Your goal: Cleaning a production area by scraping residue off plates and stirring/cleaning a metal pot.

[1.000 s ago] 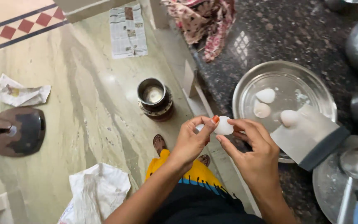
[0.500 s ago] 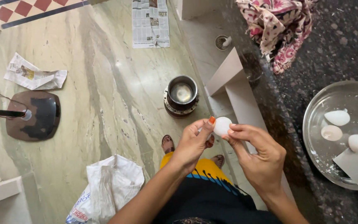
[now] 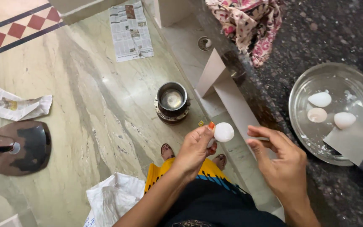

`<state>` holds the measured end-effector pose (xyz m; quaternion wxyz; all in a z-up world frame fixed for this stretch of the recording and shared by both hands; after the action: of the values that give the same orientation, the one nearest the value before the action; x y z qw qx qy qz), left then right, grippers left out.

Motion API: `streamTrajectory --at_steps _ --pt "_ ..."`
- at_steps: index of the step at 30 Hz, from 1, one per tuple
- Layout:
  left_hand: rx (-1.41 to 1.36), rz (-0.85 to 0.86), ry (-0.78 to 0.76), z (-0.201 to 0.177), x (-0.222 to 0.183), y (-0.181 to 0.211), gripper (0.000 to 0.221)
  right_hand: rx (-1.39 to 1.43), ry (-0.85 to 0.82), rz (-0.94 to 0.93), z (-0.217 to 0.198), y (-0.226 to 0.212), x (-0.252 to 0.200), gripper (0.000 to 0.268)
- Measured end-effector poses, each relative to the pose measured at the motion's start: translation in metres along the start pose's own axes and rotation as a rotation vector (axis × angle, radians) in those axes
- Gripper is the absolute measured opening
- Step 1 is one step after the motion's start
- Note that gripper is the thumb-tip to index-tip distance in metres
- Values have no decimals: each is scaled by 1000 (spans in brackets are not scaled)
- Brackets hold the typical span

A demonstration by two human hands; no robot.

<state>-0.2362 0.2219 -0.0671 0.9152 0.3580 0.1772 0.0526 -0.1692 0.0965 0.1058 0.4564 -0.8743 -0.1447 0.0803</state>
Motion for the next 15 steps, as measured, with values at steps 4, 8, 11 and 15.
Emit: streamTrajectory --at_steps 4,8,11,15 --pt "118 90 15 11 3 -9 39 -114 46 -246 -9 -22 -17 29" --pt "153 132 43 38 -4 2 38 -128 88 -335 -16 -15 -24 21" --pt "-60 172 33 55 -8 11 32 -54 61 -261 -22 2 -20 17" --pt "-188 146 9 61 -10 8 30 235 -87 -75 -19 44 -13 16"
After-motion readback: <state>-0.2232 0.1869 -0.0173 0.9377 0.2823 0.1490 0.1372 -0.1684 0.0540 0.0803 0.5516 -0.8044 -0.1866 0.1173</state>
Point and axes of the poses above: each hand's wrist, its own x-axis towards the middle knuckle, its own z-axis out of the palm, y = z × x, the point moved 9 cm from there along x, towards the middle knuckle, and after that the axes turned 8 degrees about z, right-handed, at the moved point
